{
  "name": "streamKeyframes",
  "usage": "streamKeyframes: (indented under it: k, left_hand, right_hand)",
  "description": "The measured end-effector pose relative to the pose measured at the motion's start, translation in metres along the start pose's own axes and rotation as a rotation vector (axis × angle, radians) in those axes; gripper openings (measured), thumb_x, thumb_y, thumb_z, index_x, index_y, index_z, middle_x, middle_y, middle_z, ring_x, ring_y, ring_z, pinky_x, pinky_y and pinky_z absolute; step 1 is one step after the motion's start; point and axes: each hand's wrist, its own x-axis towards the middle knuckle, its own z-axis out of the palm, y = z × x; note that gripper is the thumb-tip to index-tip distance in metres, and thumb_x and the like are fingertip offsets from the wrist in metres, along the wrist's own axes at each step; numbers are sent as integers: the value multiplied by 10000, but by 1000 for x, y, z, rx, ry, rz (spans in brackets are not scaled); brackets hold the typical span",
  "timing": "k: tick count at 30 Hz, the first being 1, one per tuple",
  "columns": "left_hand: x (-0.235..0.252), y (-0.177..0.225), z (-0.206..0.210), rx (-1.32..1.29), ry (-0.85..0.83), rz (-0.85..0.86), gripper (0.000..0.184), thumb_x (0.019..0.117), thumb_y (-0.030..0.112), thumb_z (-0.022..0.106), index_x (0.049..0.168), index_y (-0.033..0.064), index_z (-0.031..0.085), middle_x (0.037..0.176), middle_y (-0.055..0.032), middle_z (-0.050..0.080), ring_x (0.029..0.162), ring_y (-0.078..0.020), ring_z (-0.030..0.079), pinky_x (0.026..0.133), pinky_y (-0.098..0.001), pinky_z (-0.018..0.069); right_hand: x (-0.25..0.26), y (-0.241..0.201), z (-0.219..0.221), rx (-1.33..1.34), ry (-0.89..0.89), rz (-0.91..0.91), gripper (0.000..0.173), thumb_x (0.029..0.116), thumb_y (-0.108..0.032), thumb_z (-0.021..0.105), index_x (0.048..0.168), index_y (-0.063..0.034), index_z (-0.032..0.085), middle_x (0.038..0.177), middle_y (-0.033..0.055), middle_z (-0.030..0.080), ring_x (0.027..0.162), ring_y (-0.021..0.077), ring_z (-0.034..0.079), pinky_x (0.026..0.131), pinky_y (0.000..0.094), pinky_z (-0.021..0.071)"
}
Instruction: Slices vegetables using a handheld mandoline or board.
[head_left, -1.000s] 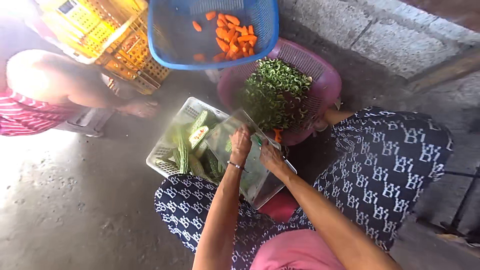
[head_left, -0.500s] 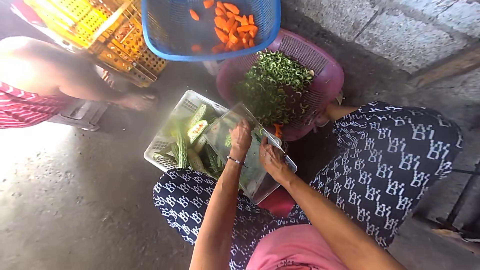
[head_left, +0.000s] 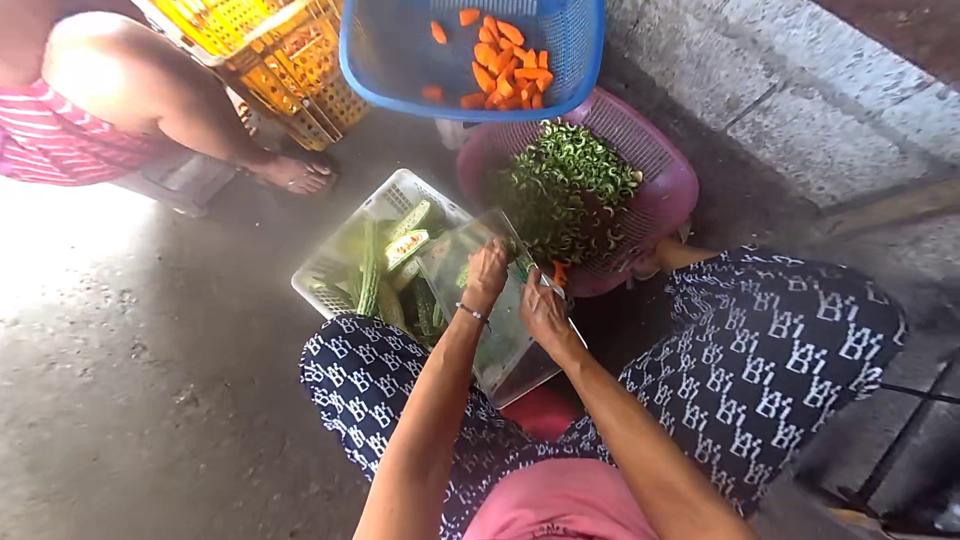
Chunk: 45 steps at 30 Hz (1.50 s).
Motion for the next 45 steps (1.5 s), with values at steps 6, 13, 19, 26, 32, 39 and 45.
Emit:
streamKeyframes:
  k: [6,13,19,26,32,39,45]
  left_hand:
    - [-1,4,-3,22,-22,4,347,893,8,728,1203,-69,591,1162,-297,650,1008,-491,673,827,-651,533]
    - [5,2,-1,32,-54,8,339,906,-8,701,1217,-78,585,1147,-305,657,1020,-498,672,835,-650,530]
    - [23,7,-4,83,-157,-117,469,924,30,681,1355,-62,520,1282,-288,620,1157,-467,633,963,-620,501]
    - [15,15,-6,173,-186,-163,585,941,66,647,1472,-41,425,1391,-264,570,1253,-417,598,1040,-567,474]
    - [-26,10,0,148,-113,-183,538,941,79,652,1427,-73,478,1346,-288,595,1221,-423,618,1032,-542,492]
    - [-43,12,11,161,-42,-153,537,912,69,694,1393,-85,511,1334,-290,600,1251,-425,593,1069,-534,463]
    - [-37,13,13,171,-57,-167,563,909,45,680,1414,-95,474,1340,-292,594,1260,-426,586,1083,-530,448]
  right_hand:
    - [-3,4,11,-85,-45,39,456,1100,-187,321,1526,-39,385,1208,217,692,1158,372,677,944,515,530]
    - [22,-1,14,11,-88,24,476,1094,-172,382,1526,28,355,1328,267,622,1248,408,615,1020,542,486]
    - [21,10,26,26,-70,6,495,1087,-178,355,1545,8,336,1302,246,639,1201,403,643,972,550,515]
    - [2,35,18,116,-128,46,499,1087,-169,394,1560,-24,325,1334,259,621,1239,418,618,1009,567,489]
    - [11,48,-9,261,26,0,478,1087,-185,400,1520,14,368,1332,288,601,1232,436,612,1013,576,488]
    - [16,37,0,221,-55,-126,440,1101,-215,395,1462,17,490,1364,288,597,1283,442,577,1045,602,445]
    - [21,60,-18,330,37,-91,445,1108,-251,408,1437,39,483,1338,284,609,1264,418,599,1053,566,457]
